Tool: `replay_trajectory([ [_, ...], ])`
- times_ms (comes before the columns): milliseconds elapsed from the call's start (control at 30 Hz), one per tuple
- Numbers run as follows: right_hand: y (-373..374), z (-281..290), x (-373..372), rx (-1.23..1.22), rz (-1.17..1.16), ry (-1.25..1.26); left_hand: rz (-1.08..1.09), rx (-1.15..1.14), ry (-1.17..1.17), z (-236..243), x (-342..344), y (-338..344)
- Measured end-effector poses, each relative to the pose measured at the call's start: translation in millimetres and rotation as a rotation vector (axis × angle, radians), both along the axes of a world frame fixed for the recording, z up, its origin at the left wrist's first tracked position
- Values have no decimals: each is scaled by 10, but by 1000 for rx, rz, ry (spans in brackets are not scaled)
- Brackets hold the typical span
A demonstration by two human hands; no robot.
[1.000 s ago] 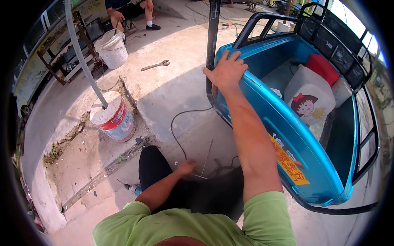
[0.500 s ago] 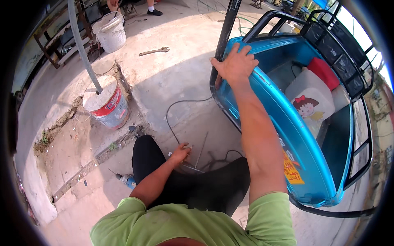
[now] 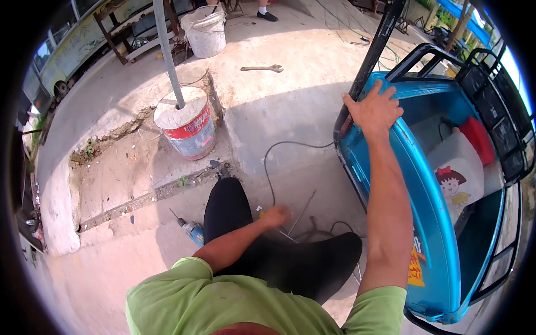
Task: The person aligns the rear panel of a blue vehicle, gestures by hand, and drills holes into the metal panel using an electric drill.
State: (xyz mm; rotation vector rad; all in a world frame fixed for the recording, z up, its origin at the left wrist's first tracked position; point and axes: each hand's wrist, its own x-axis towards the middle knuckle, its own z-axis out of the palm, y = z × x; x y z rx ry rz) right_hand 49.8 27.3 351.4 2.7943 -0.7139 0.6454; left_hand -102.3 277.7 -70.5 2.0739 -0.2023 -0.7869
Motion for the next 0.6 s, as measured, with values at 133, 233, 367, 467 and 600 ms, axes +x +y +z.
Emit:
replay_trajectory([
  [133, 54, 49, 4, 11, 41, 8, 136, -38, -161, -114, 187, 102],
  [233, -20, 38, -32, 25, 12, 39, 334, -177, 131, 487, 188, 43],
  [367, -37, 40, -62, 36, 7, 34, 312, -361, 172, 1199, 353, 28],
  [467, 23, 9, -41, 51, 17, 20, 233, -630, -336, 2224, 557, 62],
  [600, -111, -44, -68, 40, 14, -11, 90, -765, -993, 3851, 353, 173],
])
